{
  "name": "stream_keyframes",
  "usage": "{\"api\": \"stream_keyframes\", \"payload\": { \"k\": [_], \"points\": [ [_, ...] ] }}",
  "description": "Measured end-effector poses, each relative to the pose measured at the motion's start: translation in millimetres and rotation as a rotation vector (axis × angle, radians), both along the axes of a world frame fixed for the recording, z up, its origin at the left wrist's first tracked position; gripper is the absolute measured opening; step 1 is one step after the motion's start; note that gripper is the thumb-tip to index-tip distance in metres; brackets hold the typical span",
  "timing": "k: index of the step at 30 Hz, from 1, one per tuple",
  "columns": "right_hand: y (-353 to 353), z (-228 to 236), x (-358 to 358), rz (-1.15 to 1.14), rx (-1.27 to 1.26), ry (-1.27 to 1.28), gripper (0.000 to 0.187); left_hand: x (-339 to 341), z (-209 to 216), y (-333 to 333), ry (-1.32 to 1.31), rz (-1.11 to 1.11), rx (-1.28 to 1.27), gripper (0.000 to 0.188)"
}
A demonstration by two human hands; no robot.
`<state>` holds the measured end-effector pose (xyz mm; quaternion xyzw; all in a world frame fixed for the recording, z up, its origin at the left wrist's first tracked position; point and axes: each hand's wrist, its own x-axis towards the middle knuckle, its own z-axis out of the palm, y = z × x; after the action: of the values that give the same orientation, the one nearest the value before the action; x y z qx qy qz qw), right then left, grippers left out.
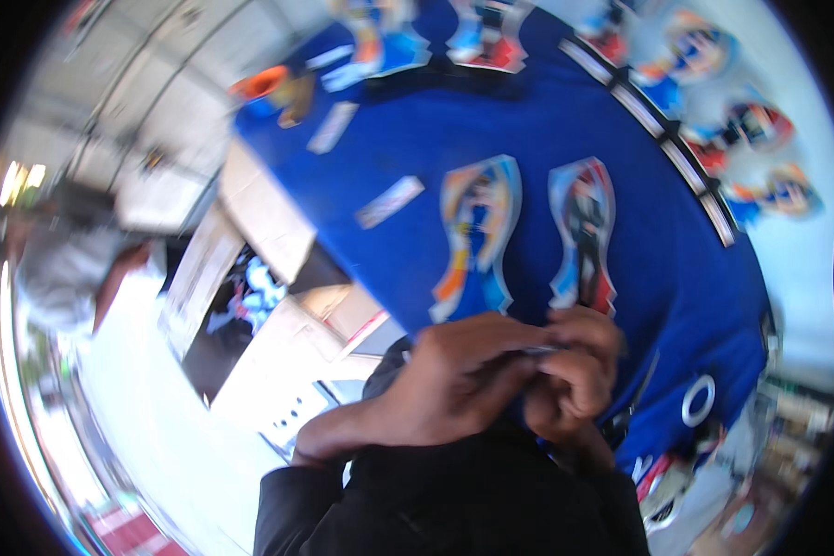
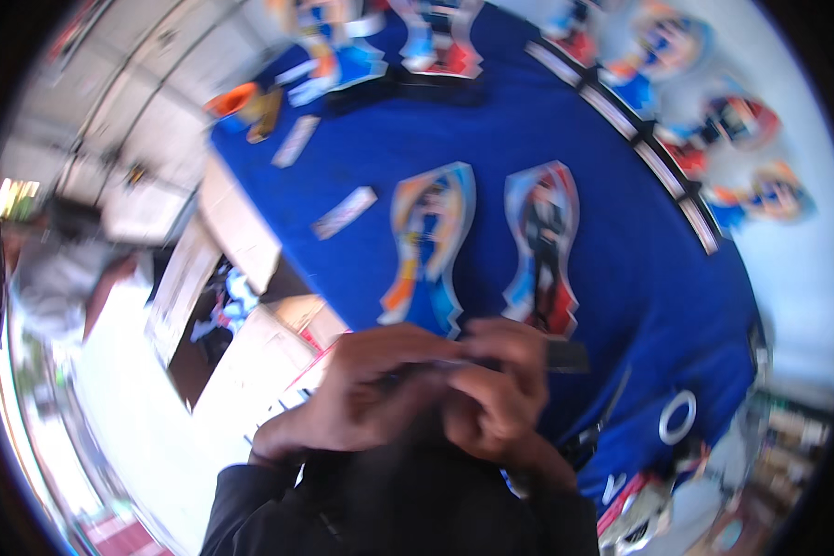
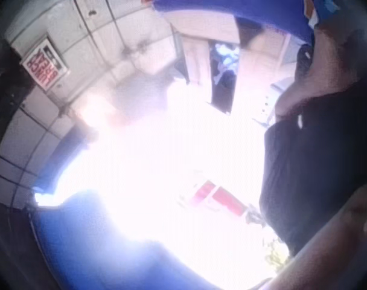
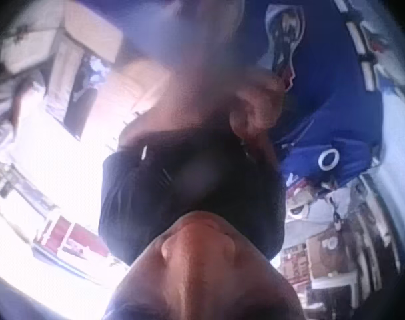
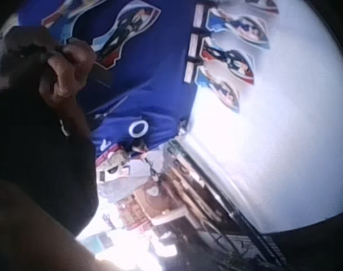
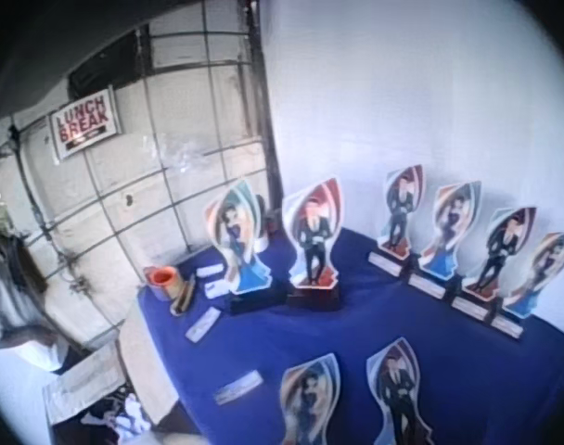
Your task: The person assembles decorative cutouts by attaching printed figures to black bases and affixing small paper labels to the front. They handle each cutout one at a time, place it on a blue-covered table, and use a marker to write on the label before pressing it into place.
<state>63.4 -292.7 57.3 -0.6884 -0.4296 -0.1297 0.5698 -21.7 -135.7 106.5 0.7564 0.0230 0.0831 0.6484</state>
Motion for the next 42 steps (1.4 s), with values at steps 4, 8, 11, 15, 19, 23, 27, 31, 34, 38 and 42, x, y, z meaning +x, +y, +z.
{"api": "stream_keyframes", "payload": {
  "k": [4, 8, 11, 15, 19, 23, 27, 31, 34, 38, 42],
  "points": [
    [9, -3, -2, 0.021, -0.024, -0.066, 0.024, -3, -12, 12, 0.092, -0.071, -0.370, 0.019],
    [19, -7, -2, 0.138, -0.103, -0.092, 0.023, -12, -30, 26, 0.097, -0.015, -0.453, 0.013],
    [24, -9, -2, 0.195, -0.153, -0.110, 0.021, -26, -42, 29, 0.097, 0.055, -0.523, 0.012],
    [34, -9, -10, 0.252, -0.162, -0.069, 0.019, -41, -52, 36, 0.091, 0.097, -0.757, 0.011],
    [47, -6, -19, 0.362, -0.179, -0.031, 0.018, -48, -54, 55, 0.126, 0.199, -0.910, 0.011],
    [50, -5, -21, 0.361, -0.159, -0.049, 0.016, -62, -69, 66, -0.094, 0.578, -0.893, 0.008],
    [45, -9, -22, 0.225, -0.096, 0.104, 0.015, -95, -110, 99, -0.127, 0.866, -0.612, 0.005],
    [40, -16, -21, 0.124, 0.007, 0.348, 0.016, -152, -166, 156, 0.038, 1.270, 0.062, 0.007],
    [38, -18, -17, 0.042, -0.040, 0.237, 0.016, -197, -200, 211, 0.100, 1.581, 0.693, 0.007],
    [38, -17, -17, 0.041, -0.033, 0.157, 0.022, -239, -219, 245, 0.412, 1.678, 1.059, 0.026],
    [36, -16, -22, 0.067, -0.080, 0.060, 0.037, -219, -209, 222, 0.640, 1.643, 1.261, 0.049]
  ]
}}
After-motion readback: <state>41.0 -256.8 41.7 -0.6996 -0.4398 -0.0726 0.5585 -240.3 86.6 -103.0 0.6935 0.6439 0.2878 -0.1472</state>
